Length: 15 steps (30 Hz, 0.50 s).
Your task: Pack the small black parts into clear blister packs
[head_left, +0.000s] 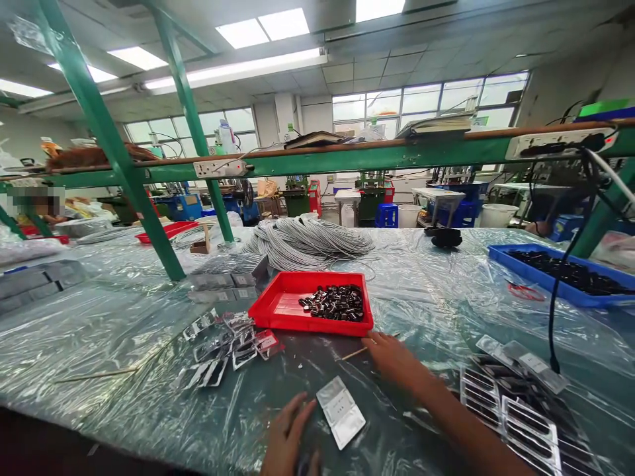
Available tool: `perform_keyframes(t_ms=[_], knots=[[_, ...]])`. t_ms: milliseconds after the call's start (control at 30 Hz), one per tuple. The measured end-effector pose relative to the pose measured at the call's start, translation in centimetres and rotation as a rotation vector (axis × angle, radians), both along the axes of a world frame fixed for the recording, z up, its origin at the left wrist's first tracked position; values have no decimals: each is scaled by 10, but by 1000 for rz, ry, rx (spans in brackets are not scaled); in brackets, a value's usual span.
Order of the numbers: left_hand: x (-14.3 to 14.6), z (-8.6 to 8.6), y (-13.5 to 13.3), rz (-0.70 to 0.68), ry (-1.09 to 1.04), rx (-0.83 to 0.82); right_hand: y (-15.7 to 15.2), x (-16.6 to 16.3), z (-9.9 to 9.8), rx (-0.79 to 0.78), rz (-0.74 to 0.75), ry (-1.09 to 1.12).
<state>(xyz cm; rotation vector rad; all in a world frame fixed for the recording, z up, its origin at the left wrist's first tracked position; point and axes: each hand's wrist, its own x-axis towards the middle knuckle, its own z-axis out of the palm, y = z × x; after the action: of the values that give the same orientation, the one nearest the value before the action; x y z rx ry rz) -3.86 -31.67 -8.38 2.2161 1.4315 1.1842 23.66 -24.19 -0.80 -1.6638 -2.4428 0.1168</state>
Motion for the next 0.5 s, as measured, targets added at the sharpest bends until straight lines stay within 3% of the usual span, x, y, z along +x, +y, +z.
perform_keyframes(t_ms=[100, 200, 267, 333, 433, 500], knots=[[8, 26, 24, -250, 192, -122, 2, 17, -15, 54, -40, -168], [24, 49, 41, -399, 316, -294, -8, 33, -12, 39, -48, 1], [37, 57, 43, -342, 348, -383, -18, 38, -3, -20, -59, 386], [50, 57, 40, -223, 359, -448, -25, 34, 6, -156, -77, 913], [63, 49, 32, -176, 362, -469, -27, 8, 9, -371, -108, 1604], [67, 44, 29, -177, 338, -436, -23, -19, 4, -450, -103, 1884]])
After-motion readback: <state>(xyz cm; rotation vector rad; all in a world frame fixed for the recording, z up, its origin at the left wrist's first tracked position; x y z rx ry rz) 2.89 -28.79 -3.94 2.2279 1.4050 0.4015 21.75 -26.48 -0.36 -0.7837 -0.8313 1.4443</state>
